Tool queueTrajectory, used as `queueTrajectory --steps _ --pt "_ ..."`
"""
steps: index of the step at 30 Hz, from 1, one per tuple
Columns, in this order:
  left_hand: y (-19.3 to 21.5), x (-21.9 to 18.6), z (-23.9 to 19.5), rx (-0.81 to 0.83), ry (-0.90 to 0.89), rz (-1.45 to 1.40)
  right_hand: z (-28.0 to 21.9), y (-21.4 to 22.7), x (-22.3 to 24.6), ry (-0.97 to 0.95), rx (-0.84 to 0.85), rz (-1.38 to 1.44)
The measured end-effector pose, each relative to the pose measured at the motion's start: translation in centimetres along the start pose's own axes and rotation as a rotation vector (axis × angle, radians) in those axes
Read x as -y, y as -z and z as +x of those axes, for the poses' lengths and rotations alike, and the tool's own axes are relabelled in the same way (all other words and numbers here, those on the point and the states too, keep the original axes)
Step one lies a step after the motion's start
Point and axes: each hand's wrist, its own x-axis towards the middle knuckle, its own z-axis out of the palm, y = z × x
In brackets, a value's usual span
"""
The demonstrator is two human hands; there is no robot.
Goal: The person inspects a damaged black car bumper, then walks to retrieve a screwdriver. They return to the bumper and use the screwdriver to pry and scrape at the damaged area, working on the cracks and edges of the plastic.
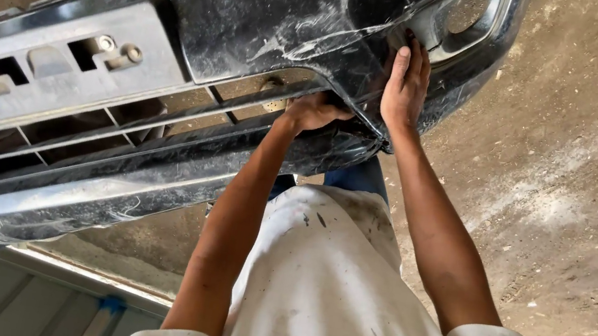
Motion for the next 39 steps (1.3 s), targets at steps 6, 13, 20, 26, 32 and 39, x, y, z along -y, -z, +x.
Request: queueTrajectory --steps 6,13,20,26,32,39 --pt "-1.2 1.3 3.9 0.159 -0.032 0.067 -2.4 3.3 -0.1 0.036 0.243 -0.014" --pt "0.6 -1.1 1.4 0.086 -0.167 0.215 -12.9 8.1 -0.7 0.039 0.240 -0.017" --pt "1.0 -6.5 -8.9 -0.074 0.005 0.318 -22.6 8.6 -6.5 -0.156 0.167 0.181" --pt "-7.0 -6.6 -14.9 -0.494 -0.346 0.626 -24.5 9.1 -2.5 0.064 0.274 0.252" --pt "-13.0 -7.4 -17.8 -0.643 -0.335 0.791 -22.2 15.4 -3.3 0.288 0.402 -0.002" --pt "-28.7 -10.2 -12.6 -0.366 -0.117 0.434 -16.5 25.5 -21.1 0.224 0.492 0.047"
